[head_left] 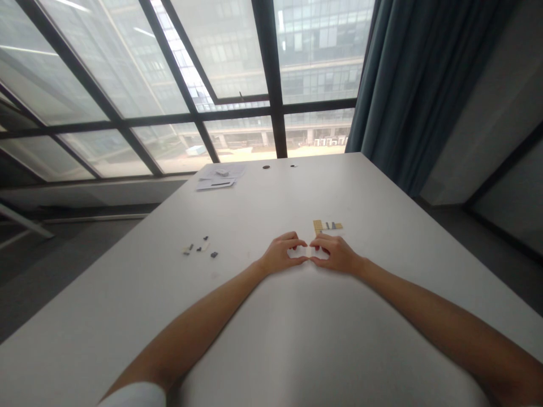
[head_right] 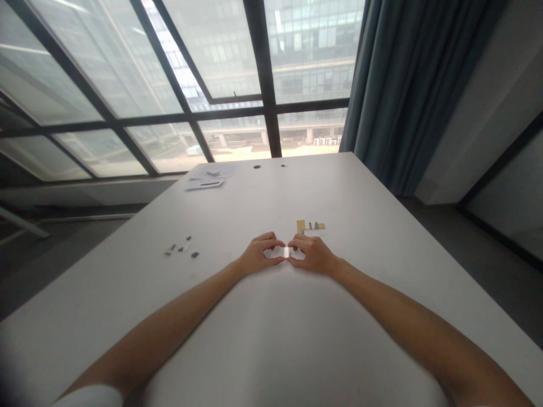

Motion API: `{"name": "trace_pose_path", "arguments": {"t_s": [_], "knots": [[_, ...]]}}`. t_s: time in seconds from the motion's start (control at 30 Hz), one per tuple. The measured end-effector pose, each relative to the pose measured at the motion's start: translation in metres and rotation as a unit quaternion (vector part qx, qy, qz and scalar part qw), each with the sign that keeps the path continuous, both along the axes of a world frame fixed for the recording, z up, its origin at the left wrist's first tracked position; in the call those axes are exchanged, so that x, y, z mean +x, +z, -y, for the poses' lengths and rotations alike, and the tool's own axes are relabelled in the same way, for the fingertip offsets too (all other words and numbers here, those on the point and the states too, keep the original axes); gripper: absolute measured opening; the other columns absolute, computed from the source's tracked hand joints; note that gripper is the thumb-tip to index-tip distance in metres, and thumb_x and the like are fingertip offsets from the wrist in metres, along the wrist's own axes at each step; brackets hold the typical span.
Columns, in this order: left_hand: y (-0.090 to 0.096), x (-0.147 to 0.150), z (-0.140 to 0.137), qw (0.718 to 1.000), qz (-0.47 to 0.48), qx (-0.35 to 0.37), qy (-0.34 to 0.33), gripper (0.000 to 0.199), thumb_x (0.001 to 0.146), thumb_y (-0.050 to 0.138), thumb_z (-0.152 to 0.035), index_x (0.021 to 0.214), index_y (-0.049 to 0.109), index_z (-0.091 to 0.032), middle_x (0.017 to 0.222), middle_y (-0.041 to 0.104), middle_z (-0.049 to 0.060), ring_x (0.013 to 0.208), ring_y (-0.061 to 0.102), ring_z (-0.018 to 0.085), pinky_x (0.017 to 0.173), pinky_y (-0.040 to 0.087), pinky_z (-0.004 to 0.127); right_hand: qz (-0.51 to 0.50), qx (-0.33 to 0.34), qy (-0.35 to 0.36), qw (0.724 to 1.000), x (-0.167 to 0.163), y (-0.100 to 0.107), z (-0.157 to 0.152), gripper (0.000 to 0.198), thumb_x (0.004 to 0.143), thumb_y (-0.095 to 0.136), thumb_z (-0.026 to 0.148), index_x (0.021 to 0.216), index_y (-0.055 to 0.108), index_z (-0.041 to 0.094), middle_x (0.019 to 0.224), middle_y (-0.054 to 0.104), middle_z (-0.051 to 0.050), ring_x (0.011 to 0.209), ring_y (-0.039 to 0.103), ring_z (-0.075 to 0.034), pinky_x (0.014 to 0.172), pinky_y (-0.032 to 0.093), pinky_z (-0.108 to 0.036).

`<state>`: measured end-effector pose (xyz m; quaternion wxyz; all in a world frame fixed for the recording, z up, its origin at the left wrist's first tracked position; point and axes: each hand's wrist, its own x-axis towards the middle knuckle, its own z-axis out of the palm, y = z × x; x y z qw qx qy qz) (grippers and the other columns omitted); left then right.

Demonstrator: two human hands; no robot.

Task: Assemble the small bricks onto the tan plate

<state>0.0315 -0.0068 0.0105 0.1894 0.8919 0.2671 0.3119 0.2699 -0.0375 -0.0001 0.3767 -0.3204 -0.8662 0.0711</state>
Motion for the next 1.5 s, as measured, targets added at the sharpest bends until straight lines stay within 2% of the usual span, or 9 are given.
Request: {"name": "trace_pose_path", "arguments": {"t_s": [1.5], "knots": [[-0.0004,-0.0016,-0.0008,1.000,-0.018,-0.021,-0.006,0.037,0.084,0.071,-0.047,0.107,0.073,-0.019,0.087,0.060,0.004,0.077,0.057,0.014,0.074,0.046,0.025,0.024,-0.031,-0.008,0.999,0.0009,-0.0005,0.0009,0.018,0.084,0.068,0.029,0.098,0.066,0.019,0.084,0.064,-0.004,0.070,0.057,-0.015,0.064,0.042,-0.025]]}}
